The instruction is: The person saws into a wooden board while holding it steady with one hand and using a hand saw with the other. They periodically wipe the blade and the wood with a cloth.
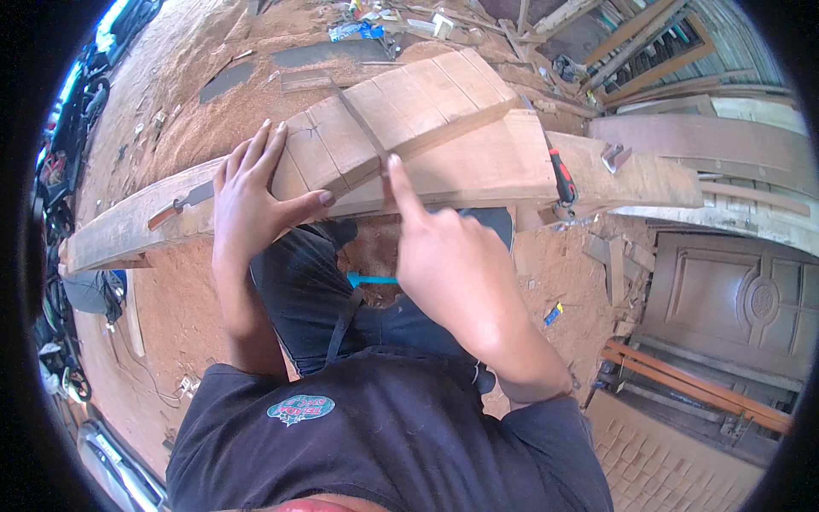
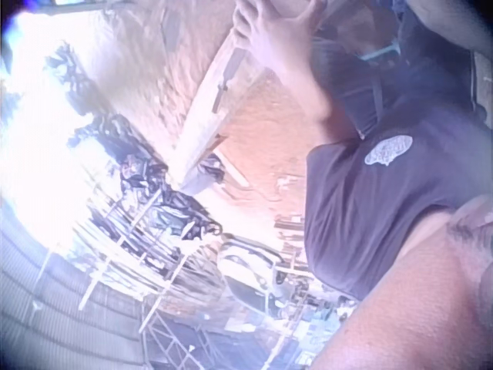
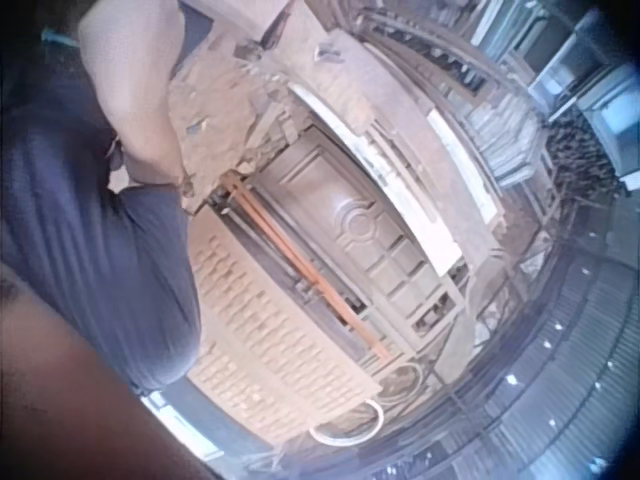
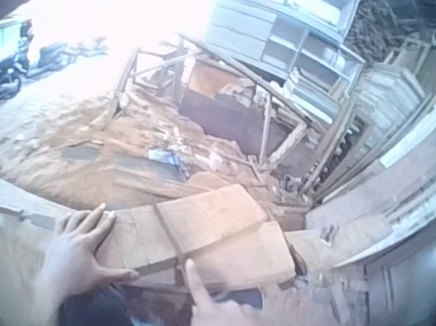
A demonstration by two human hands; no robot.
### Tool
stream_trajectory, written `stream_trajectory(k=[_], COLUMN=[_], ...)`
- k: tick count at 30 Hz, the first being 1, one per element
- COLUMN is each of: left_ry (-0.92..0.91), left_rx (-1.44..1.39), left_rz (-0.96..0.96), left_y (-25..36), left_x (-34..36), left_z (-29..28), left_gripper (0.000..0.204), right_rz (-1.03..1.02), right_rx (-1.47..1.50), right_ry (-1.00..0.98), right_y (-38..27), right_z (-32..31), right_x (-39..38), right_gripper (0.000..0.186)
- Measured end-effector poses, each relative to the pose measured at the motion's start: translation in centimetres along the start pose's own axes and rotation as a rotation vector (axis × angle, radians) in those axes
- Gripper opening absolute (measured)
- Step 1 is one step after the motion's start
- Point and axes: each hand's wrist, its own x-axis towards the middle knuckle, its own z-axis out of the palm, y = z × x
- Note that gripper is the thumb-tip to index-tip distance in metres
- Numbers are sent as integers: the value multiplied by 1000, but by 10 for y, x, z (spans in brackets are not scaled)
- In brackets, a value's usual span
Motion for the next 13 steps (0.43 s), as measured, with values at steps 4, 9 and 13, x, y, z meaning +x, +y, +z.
stream_trajectory(k=[4, 9, 13], left_ry=[-8, -4, -34], left_rx=[-3, -9, -16], left_rz=[-5, -6, -16], left_y=[0, 1, 1], left_x=[-2, -2, -1], left_z=[1, 2, -1], left_gripper=[119, 118, 118], right_rz=[131, -21, -59], right_rx=[153, 98, 71], right_ry=[-143, -4, -10], right_y=[3, -2, -2], right_z=[-22, -2, -5], right_x=[-39, 11, 14], right_gripper=[71, 72, 76])
